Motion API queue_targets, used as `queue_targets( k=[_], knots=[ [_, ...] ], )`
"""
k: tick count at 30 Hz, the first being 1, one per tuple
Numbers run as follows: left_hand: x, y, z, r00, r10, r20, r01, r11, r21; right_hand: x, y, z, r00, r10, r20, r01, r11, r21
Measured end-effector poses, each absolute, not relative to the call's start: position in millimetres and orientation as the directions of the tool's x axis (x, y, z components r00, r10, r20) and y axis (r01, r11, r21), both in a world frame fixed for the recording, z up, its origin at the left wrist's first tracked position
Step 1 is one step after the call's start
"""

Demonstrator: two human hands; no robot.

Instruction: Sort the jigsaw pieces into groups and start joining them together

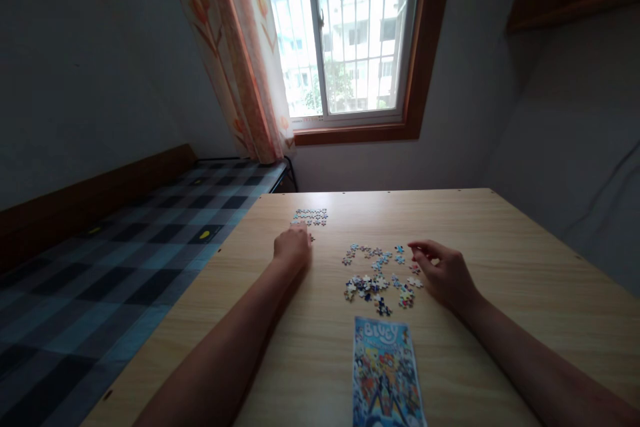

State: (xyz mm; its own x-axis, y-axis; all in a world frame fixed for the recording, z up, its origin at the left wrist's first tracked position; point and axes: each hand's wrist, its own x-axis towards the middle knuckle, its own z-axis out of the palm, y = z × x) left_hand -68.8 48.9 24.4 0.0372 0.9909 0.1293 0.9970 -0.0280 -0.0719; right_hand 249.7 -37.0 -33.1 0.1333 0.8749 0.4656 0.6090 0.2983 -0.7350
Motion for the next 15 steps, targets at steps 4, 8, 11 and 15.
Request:
queue_targets(
  k=[4,8,11,15],
  knots=[
    [-54.6,27.6,31.6,0.096,0.994,-0.044,0.988,-0.1,-0.114,249.8,-35.2,-34.0,0.142,0.885,0.444,0.591,0.284,-0.755],
    [-50.6,14.4,32.6,0.143,0.981,-0.131,0.979,-0.16,-0.128,246.3,-35.1,-31.5,0.113,0.895,0.432,0.601,0.285,-0.746],
    [-54.7,12.2,32.4,0.126,0.984,-0.124,0.976,-0.145,-0.162,244.5,-35.3,-29.3,0.101,0.9,0.425,0.618,0.278,-0.736],
    [-61.3,17.7,31.0,0.124,0.981,-0.149,0.977,-0.147,-0.156,243.8,-35.7,-29.9,0.071,0.922,0.381,0.606,0.264,-0.751]
  ],
)
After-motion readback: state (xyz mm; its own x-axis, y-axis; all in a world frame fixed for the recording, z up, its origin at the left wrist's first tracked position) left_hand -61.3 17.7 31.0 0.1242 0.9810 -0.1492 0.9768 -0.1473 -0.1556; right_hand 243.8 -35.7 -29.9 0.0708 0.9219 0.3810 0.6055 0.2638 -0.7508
